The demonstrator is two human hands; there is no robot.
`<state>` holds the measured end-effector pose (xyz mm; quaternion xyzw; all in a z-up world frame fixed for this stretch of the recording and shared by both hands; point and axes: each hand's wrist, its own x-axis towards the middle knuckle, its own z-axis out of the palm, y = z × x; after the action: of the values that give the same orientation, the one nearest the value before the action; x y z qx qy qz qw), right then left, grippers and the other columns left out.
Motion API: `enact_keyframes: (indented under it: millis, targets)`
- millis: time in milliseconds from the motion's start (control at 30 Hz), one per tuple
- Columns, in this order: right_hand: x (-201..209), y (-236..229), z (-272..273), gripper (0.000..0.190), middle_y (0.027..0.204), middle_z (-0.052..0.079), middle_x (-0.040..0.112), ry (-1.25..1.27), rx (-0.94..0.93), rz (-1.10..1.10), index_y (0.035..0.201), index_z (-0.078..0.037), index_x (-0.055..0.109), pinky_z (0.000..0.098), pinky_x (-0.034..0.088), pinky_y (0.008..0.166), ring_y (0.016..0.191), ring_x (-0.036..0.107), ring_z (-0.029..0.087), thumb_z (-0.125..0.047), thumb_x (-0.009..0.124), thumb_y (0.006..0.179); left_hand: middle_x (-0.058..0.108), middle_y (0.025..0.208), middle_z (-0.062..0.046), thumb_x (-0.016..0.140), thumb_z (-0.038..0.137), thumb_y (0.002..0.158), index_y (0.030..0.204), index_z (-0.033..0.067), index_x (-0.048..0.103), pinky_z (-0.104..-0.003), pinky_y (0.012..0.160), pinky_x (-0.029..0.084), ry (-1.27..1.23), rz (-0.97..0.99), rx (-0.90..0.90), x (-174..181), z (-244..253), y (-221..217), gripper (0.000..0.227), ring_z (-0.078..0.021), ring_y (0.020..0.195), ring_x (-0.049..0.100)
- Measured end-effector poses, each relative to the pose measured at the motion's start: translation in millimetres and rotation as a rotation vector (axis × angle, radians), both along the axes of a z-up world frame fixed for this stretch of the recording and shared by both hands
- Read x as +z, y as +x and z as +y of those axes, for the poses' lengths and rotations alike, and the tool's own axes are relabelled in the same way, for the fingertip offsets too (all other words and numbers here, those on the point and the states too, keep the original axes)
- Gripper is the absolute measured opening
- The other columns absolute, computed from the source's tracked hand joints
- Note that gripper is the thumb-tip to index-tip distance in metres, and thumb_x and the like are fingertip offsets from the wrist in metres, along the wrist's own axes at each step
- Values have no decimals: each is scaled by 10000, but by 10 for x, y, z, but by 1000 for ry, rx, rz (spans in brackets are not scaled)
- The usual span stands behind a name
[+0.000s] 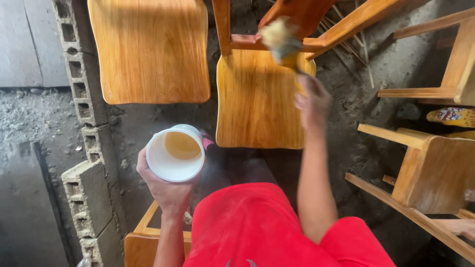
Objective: The person applies a yellowish varnish to a wooden chair using a brush, covering the seat and backrest. After finishing the application, the person lifts the chair and repositions it among other chairs in the workshop.
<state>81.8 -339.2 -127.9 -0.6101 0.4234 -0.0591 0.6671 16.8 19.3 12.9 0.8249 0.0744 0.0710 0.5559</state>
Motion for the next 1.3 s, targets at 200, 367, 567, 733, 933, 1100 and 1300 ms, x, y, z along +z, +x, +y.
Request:
enact_keyframes:
  millis: [200,367,567,733,933,1100,1300]
  targets:
    - [292,-155,-518,159,629,26,465,-113,-238,-294,1187,-215,652,237,358,441,488,440,97,-336,656,1083,572,1230,-152,1004,178,627,1411,64,467,-440,1007,522,-27,-30,-12,82,-139,97,957,-252,1140,623]
    - [359,140,-156,371,949,105,613,-613,-293,-396,1458,-293,499,222,485,473,551,553,126,-176,638,1135,577,1239,-171,1024,217,584,1410,44,481,-425,1005,499,-26,-74,-40,67,-217,126,1004,-237,1134,615]
    - [124,425,80,376,1260,118,559,-832,-242,-397,1461,-271,529,431,547,933,1092,624,256,-256,647,1104,583,1248,-179,1020,223,584,1398,29,485,-405,1017,480,-22,-84,-51,157,-298,140,993,-232,1143,618]
    - [-16,358,-25,380,1342,93,584,-920,-211,-407,1474,-225,571,421,511,1023,1161,633,272,-259,655,1105,574,1269,-186,1021,204,588,1407,20,472,-439,1058,466,-7,-107,-44,167,-326,148,1003,-263,1161,613]
    - [152,452,-164,383,925,20,595,-759,-443,-423,1402,-347,570,217,443,543,741,573,120,-184,664,1069,583,1268,-185,1022,195,579,1401,28,487,-440,1062,472,-13,-103,-40,159,-247,126,995,-264,1170,617]
    - [165,374,10,360,1433,120,568,-893,-104,-427,1454,-112,455,338,642,1004,1222,646,238,-223,537,1121,424,1496,-202,968,144,608,1467,58,316,-407,1196,426,-5,-25,-18,142,-316,73,1082,-315,1369,513]
    - [162,96,-199,329,1156,170,645,-1174,60,-543,1328,-44,663,459,536,944,1062,667,395,17,692,1006,558,1305,-177,1011,210,620,1423,40,454,-463,1114,437,-12,-128,-74,145,-298,145,992,-284,1236,590]
